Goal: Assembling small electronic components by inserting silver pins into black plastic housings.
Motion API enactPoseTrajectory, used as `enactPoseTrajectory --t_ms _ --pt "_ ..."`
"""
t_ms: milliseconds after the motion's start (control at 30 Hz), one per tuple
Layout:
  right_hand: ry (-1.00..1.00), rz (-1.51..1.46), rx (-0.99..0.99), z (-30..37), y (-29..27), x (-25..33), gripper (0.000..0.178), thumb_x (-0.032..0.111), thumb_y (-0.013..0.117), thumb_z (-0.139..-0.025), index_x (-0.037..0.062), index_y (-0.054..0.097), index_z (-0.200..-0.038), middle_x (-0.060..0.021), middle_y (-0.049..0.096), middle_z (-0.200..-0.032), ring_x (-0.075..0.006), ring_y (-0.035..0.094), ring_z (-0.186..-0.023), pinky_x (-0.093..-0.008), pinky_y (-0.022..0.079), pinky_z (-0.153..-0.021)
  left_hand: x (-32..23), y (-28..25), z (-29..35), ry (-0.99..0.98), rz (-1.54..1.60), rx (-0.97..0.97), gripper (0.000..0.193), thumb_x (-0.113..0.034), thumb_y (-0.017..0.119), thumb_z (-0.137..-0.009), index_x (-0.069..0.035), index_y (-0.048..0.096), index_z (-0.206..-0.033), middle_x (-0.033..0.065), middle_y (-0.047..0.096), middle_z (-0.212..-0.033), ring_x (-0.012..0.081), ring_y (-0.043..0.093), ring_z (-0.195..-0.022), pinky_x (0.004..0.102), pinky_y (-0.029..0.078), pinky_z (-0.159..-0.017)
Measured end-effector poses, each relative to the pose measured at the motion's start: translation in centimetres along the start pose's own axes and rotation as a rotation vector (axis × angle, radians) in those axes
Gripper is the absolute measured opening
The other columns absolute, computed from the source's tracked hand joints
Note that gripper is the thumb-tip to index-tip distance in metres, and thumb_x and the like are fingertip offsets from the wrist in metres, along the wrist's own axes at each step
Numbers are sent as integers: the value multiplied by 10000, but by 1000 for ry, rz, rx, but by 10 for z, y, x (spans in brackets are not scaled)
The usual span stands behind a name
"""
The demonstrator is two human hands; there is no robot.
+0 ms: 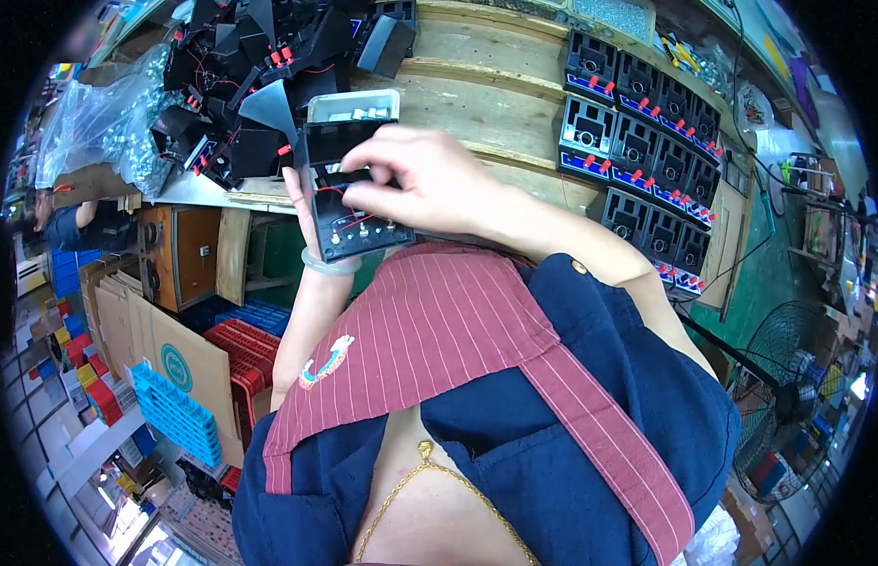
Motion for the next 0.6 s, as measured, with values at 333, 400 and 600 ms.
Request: enactPoseTrajectory --t_ms 333,400,600 --pt "220 333 480 5 7 2 312 208 414 -882 11 620 -754 -165 639 -671 -297 642 -641 -411 496 -639 -4 0 19 -32 -22 122 694 -680 331 -910 -89 531 -1214 83 610 -1080 207 615 -952 373 529 -826" --pt "260 215 474 6 8 3 300 192 425 -847 -17 612 -741 -182 629 -630 -310 647 -627 -398 504 -617 -1 7 23 -64 38 297 666 -658 351 -920 -88 535 -1212 78 610 -1087 204 616 -950 378 531 -822" --pt "222 -15 313 7 8 2 297 193 483 -785 -25 670 -709 -179 643 -640 -342 643 -638 -414 515 -663 1 -1 24 -249 -232 179 643 -632 358 -932 -90 522 -1236 77 606 -1118 211 613 -975 381 527 -840"
Point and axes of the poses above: each hand's wrist, its own z-axis away from the middle knuckle, its own y-axis out of the palm, x = y × z, the point moved 2 cm from there along -z, towards the middle knuckle
